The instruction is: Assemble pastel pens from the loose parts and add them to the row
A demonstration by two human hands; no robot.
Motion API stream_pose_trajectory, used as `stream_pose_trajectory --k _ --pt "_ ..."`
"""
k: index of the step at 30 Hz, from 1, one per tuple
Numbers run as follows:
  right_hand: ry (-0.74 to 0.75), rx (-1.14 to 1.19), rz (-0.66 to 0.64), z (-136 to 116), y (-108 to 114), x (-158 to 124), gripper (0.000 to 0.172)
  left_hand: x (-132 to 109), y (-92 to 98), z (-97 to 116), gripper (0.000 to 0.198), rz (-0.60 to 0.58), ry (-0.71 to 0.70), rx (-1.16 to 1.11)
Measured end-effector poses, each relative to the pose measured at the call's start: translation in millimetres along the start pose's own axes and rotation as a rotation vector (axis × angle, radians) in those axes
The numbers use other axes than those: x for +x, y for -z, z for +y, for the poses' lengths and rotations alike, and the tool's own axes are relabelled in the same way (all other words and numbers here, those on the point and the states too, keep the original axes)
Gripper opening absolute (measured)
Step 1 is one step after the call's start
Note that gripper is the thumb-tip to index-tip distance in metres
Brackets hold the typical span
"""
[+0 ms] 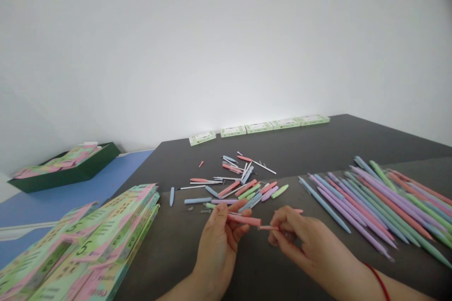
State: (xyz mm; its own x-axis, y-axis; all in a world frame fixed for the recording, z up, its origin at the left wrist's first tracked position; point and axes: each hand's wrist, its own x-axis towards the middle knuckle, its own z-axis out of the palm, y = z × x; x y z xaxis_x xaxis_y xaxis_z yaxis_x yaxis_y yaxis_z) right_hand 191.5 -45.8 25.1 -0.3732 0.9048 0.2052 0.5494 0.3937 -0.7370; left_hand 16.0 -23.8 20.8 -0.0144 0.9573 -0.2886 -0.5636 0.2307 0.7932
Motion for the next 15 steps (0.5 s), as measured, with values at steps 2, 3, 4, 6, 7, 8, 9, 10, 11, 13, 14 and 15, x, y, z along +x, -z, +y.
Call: stream_pose_trajectory --k 2,3,4,6,7,8,9,10,11,13,14,15 --pt "-0.008 -0.002 -0.005 0.8 0.4 0.5 0.009 -2.1 -1.0 -1.0 0.023 0.012 0.021 -0.017" --pt "-0.011 0.005 0.001 1.2 1.2 0.7 0.008 -3.0 -1.1 -1.1 0.022 0.019 0.027 -0.021" --pt "-0.012 0.015 0.008 1.6 2.2 1.0 0.007 -3.5 -0.8 -0.9 0.022 0.024 0.027 -0.019" --pt "-0.009 0.032 0.016 2.4 4.4 1.5 0.005 -3.4 0.7 0.4 0.023 0.032 0.02 -0.012" --pt "-0.009 0.034 0.018 2.7 5.2 1.8 0.005 -2.9 1.6 1.1 0.023 0.037 0.017 -0.009" --pt "-0.012 0.03 0.019 3.0 5.6 2.0 0.005 -2.5 2.3 1.6 0.023 0.04 0.014 -0.008" --pt "-0.017 0.025 0.017 3.3 5.6 2.2 0.005 -2.2 2.8 1.8 0.023 0.04 0.012 -0.006" --pt "-0.023 0.02 0.014 3.5 5.2 2.3 0.006 -2.3 2.8 1.4 0.022 0.038 0.012 -0.006" --pt "-0.027 0.018 0.015 3.6 4.5 2.3 0.006 -2.9 2.4 0.6 0.021 0.035 0.013 -0.006" --pt "-0.024 0.017 0.019 3.5 2.9 2.1 0.006 -5.2 1.0 -2.5 0.019 0.016 0.024 -0.006" --pt "-0.02 0.018 0.019 3.2 2.3 2.0 0.006 -6.6 0.3 -4.5 0.018 -0.007 0.033 -0.005" --pt "-0.018 0.019 0.018 2.7 2.2 1.9 0.006 -7.9 -0.1 -6.4 0.017 -0.044 0.043 -0.001"
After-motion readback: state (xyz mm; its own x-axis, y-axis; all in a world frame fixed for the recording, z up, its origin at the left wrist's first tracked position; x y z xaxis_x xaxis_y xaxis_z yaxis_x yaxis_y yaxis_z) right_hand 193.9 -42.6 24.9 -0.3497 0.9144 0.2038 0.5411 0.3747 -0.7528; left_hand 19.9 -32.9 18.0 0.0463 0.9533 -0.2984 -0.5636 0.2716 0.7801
